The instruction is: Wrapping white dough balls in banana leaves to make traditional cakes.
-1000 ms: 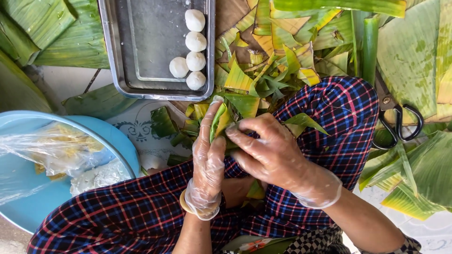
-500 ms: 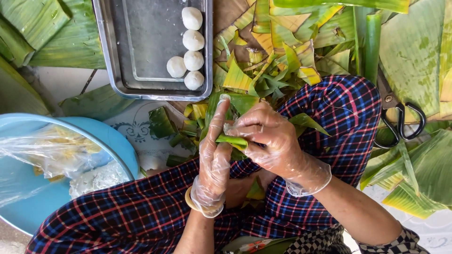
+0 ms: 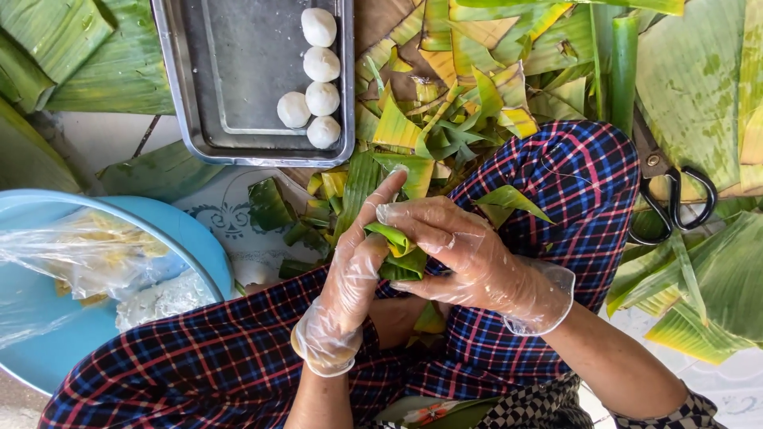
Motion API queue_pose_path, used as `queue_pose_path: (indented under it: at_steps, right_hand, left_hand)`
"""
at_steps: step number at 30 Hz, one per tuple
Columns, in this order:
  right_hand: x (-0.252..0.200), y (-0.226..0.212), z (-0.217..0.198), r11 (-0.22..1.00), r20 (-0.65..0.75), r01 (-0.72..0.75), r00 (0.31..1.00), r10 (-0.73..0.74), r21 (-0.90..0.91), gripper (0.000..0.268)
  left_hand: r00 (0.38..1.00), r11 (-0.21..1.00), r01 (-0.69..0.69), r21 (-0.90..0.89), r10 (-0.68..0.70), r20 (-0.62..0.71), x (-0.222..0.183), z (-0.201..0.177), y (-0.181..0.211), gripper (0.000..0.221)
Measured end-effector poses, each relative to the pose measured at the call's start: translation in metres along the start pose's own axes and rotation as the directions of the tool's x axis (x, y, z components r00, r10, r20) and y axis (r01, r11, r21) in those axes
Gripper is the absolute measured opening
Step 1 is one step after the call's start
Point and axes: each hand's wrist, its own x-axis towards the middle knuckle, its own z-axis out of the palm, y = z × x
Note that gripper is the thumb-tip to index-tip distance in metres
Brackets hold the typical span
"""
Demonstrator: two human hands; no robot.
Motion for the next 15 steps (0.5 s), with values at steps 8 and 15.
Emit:
queue_pose_path:
  at_steps: [8, 15]
  right_hand:
    - [-0.009, 0.004, 0.0, 0.987, 0.007, -0.043, 0.999, 0.043, 0.152, 0.064]
    - [-0.001, -0.002, -0.013, 0.934, 0.062, -0.273, 0.962, 0.266, 0.229, 0.045]
  left_hand:
    - [0.992, 0.992, -0.111, -0.055, 0.114, 0.052, 0.002, -0.012, -0.02, 0.084]
    - [0.994, 0.99, -0.106, 0.098, 0.103, 0.04, -0.001, -0.012, -0.019, 0.064]
